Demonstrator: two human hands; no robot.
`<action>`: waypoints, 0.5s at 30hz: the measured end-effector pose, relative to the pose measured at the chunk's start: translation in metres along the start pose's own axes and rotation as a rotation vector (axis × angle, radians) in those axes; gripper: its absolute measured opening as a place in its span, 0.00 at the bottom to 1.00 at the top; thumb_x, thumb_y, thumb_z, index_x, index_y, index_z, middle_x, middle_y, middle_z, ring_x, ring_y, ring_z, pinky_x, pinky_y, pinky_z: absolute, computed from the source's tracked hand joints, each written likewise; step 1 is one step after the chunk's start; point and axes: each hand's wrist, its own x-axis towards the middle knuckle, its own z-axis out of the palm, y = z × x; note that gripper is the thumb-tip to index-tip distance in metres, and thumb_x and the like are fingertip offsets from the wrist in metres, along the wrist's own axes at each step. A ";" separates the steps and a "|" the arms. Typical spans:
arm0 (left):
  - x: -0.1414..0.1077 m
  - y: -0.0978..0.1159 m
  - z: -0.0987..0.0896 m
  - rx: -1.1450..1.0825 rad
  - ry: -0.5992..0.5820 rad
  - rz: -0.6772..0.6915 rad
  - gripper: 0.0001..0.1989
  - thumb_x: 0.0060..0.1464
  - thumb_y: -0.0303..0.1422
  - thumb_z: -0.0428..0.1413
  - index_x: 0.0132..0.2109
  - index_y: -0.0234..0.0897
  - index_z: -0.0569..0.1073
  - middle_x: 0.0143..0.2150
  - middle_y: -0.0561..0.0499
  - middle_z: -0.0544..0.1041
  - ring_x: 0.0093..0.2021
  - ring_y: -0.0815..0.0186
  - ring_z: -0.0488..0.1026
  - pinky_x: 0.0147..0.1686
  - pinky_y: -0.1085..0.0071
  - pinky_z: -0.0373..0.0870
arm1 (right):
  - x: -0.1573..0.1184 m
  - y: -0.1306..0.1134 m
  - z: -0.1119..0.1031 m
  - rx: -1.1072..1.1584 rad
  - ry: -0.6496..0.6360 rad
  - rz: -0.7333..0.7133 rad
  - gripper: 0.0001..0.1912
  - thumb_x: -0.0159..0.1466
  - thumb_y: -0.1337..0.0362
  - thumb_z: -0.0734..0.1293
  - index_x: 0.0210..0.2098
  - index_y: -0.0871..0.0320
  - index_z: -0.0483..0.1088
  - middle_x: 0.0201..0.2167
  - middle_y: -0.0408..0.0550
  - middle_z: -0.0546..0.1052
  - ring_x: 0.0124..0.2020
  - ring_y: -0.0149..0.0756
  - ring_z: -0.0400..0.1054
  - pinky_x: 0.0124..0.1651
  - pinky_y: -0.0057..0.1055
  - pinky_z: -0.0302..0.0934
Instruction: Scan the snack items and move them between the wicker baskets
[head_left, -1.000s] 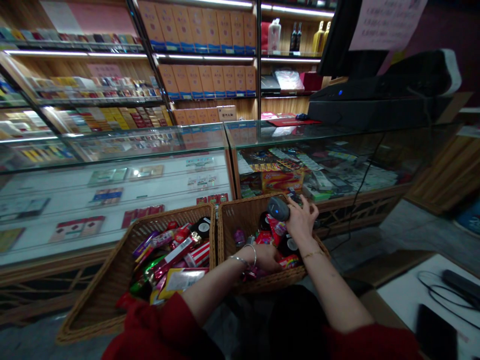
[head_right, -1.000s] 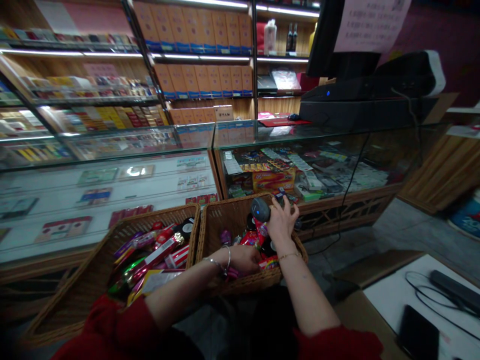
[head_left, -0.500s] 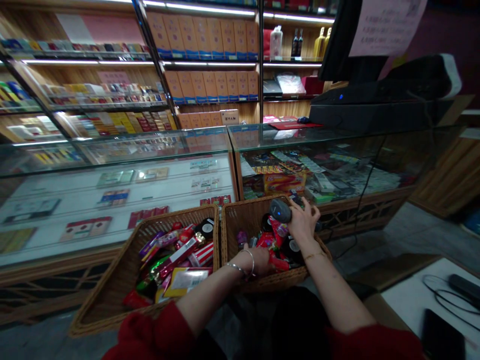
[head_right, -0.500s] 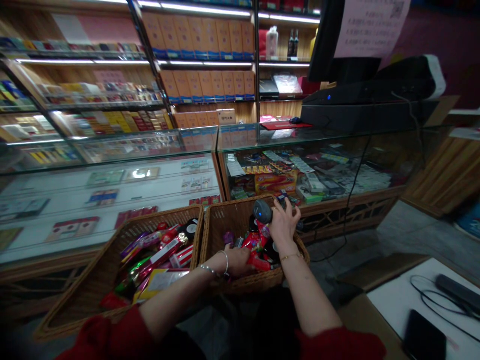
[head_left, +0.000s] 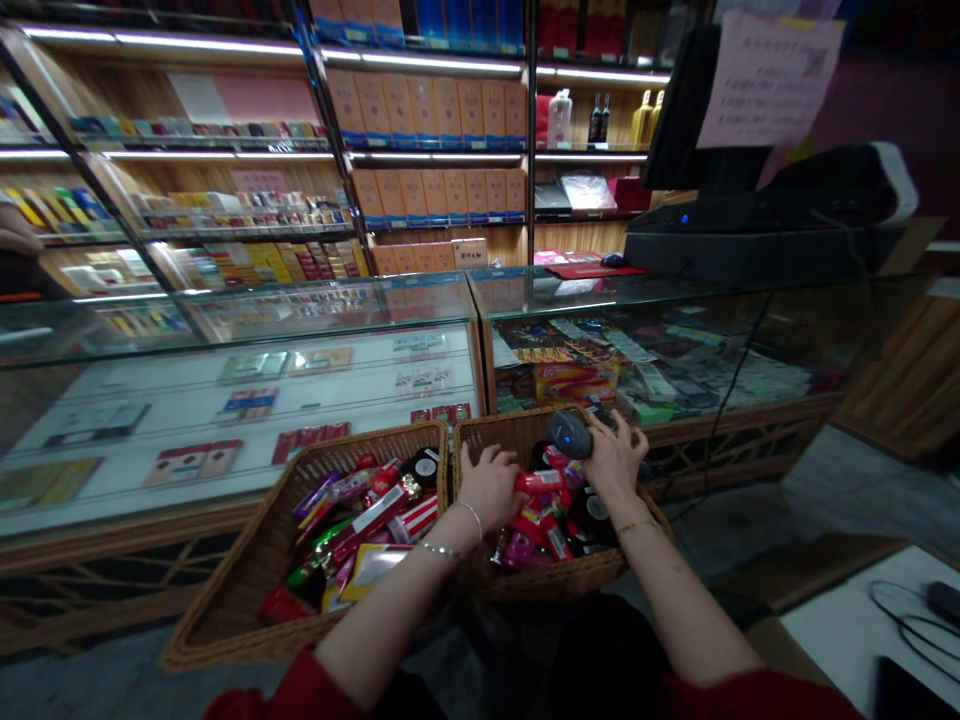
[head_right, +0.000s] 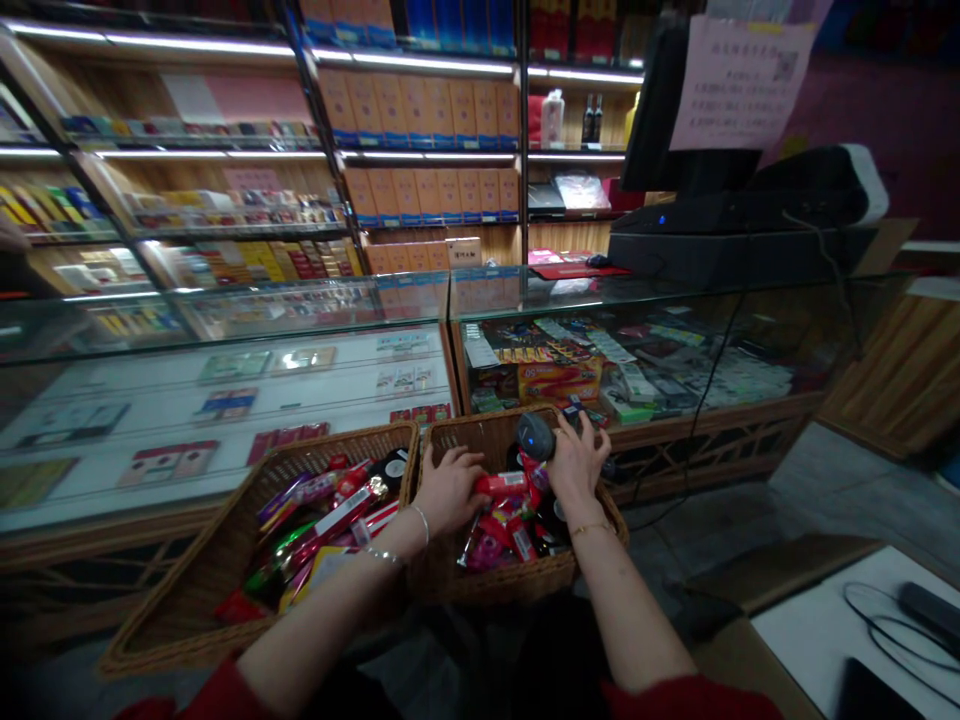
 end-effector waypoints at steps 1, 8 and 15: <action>-0.001 -0.010 -0.002 0.013 0.080 0.004 0.13 0.55 0.40 0.57 0.47 0.48 0.78 0.65 0.49 0.70 0.68 0.46 0.56 0.63 0.27 0.38 | 0.000 0.000 0.000 0.005 0.002 -0.003 0.15 0.59 0.71 0.60 0.39 0.53 0.75 0.54 0.45 0.77 0.65 0.48 0.53 0.59 0.52 0.39; 0.001 -0.056 -0.005 0.090 0.399 -0.085 0.16 0.53 0.35 0.59 0.50 0.47 0.77 0.70 0.50 0.61 0.73 0.43 0.45 0.64 0.26 0.34 | 0.001 -0.006 -0.002 0.044 0.032 -0.101 0.15 0.56 0.72 0.60 0.38 0.54 0.75 0.54 0.47 0.78 0.65 0.47 0.54 0.61 0.52 0.38; 0.009 -0.066 -0.002 0.135 0.495 -0.158 0.19 0.52 0.37 0.61 0.52 0.47 0.76 0.72 0.49 0.56 0.73 0.40 0.39 0.63 0.25 0.33 | 0.010 -0.024 -0.013 0.080 0.003 -0.206 0.13 0.58 0.70 0.61 0.37 0.54 0.75 0.54 0.46 0.78 0.65 0.48 0.53 0.61 0.52 0.38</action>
